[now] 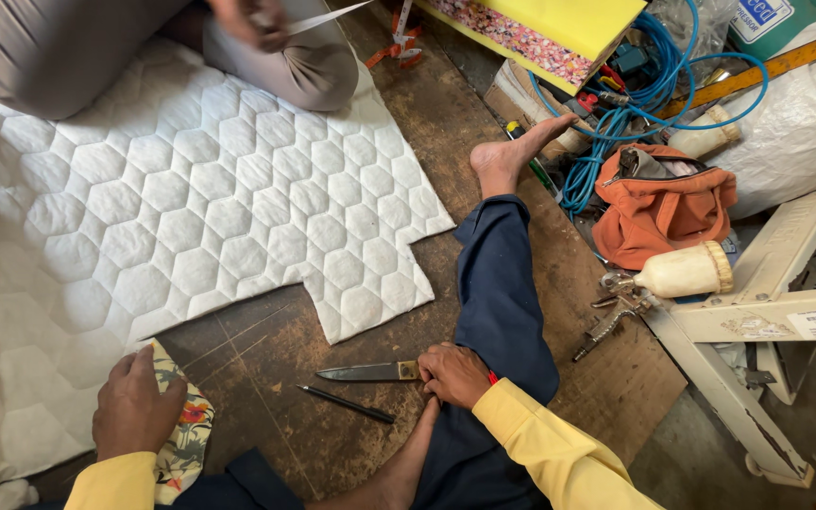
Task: The person measures a white quilted fabric using a ruler and tape measure, marks it with a pen, and cuts it with scissors. A second person assists by holding the fabric and measuring sections.
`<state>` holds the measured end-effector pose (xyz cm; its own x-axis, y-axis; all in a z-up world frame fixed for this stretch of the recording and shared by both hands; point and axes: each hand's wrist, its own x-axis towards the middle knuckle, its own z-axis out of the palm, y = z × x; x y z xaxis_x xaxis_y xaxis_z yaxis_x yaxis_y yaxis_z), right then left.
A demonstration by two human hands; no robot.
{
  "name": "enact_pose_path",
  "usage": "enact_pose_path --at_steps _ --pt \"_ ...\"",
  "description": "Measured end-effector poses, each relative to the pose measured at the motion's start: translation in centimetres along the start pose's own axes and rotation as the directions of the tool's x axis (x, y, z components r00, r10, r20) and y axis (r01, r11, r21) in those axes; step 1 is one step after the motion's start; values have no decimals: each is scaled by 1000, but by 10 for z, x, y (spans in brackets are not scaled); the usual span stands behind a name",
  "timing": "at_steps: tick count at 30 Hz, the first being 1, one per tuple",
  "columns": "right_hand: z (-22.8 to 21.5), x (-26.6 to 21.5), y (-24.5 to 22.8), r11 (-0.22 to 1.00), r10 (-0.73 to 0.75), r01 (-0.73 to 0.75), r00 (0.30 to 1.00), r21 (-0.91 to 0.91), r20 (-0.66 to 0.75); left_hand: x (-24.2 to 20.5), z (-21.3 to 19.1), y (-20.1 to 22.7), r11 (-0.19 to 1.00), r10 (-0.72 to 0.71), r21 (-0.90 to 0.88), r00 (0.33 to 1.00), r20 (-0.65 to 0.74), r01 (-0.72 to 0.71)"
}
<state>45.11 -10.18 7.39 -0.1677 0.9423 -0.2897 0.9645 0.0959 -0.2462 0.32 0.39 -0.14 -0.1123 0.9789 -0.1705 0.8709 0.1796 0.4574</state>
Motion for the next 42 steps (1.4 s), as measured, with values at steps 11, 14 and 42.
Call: enact_pose_path --at_steps 11,14,42 --pt "-1 2 1 1000 11 -11 999 -8 30 -2 -4 4 999 17 -27 1000 -16 -18" --pt "-1 1 0 1000 0 1 1000 -12 25 -4 -5 5 999 19 -31 1000 -14 -19" --pt "-2 4 -3 999 32 -31 998 -20 53 -7 -8 7 996 62 -61 997 -49 -65"
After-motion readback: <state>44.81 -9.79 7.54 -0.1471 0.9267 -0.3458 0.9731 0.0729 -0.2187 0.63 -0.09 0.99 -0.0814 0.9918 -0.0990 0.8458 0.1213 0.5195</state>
